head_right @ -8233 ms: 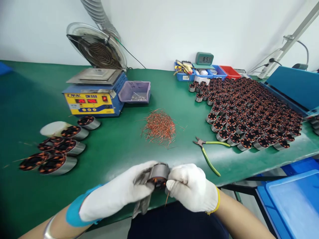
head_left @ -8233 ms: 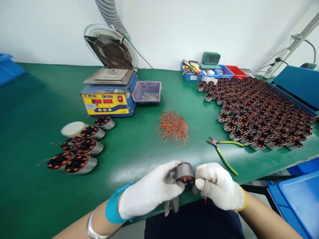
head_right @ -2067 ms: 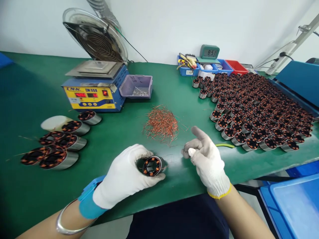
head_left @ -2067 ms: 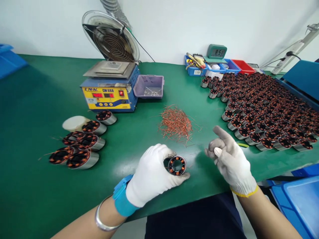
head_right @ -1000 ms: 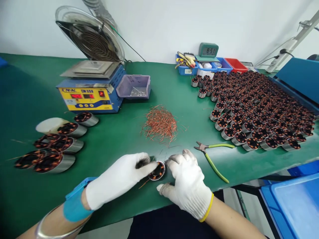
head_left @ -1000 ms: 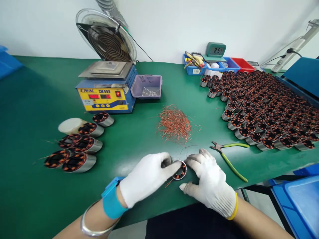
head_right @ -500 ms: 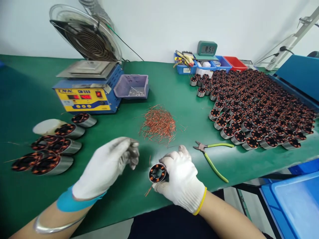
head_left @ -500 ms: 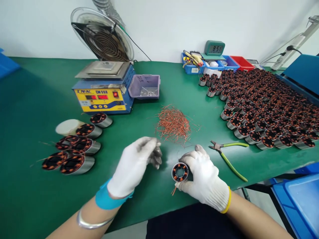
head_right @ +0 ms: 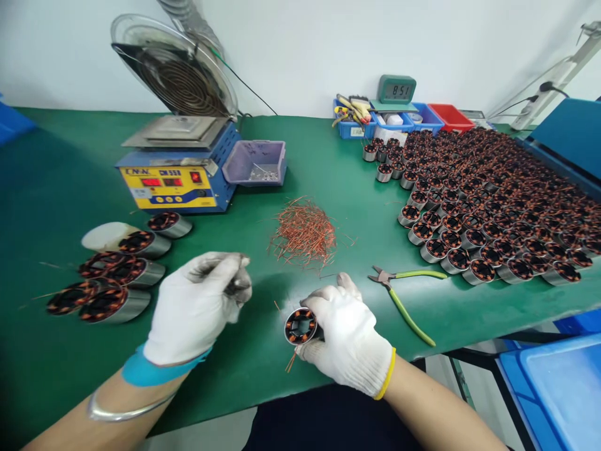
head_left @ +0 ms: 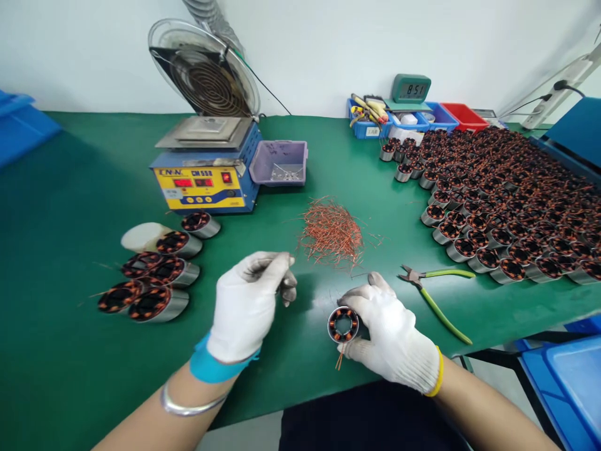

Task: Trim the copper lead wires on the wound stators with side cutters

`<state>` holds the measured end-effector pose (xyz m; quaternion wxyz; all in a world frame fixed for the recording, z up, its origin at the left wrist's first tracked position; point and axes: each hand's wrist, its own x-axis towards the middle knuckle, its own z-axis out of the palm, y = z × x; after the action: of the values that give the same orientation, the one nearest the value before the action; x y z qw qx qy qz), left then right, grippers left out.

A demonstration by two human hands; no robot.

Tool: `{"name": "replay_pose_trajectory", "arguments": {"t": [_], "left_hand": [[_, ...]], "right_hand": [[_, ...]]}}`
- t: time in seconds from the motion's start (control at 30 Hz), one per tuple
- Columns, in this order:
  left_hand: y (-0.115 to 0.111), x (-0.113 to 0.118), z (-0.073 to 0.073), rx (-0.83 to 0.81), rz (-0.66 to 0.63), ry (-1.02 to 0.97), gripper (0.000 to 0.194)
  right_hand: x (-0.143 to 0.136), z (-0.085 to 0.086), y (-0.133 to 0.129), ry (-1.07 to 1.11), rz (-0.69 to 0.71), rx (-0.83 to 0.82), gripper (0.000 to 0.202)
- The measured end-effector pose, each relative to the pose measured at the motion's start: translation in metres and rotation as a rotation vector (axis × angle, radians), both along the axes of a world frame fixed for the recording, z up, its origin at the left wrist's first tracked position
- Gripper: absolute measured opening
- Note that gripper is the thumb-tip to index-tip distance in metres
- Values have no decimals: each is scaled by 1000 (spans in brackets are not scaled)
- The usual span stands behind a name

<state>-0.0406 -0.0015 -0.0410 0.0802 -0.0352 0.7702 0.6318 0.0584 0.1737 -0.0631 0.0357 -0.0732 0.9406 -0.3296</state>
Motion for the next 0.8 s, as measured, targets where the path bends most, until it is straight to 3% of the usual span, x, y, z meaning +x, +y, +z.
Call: {"name": "replay_pose_trajectory", "arguments": {"t": [0.13,0.2,0.27,0.37,0.4,0.47,0.57,0.63,0.7,0.8], "left_hand": [[10,8,-1,-226,-498,-24,24],[15,13,-4,-272,-574,36,18],[13,12,-4,-278,-466,129,23],[-5,-3,3,-322,-119,229,22],[-11,-9,6,-357,-87,207,25],[-18,-14,10,-453,-272,98,35],[-13,-7,8,-580,-718,-15,41],[-5,2,5,-549,-820,16,40],[-3,5,4,-450,-715,107,38],[-9,-1,8,-332,-253,254,34]], "right_hand": [[0,-2,-1,34,2,14,50],[0,-2,-1,51,-2,28,50],[0,-1,-1,48,-8,31,50],[1,1,-1,20,-10,16,51],[1,1,-1,8,-15,17,51],[2,1,-2,-8,-28,28,53],[3,-2,-2,23,-21,30,53],[2,-4,-2,60,-13,31,53],[2,-5,-1,76,-13,32,53],[2,-3,-1,47,-11,27,54]]}}
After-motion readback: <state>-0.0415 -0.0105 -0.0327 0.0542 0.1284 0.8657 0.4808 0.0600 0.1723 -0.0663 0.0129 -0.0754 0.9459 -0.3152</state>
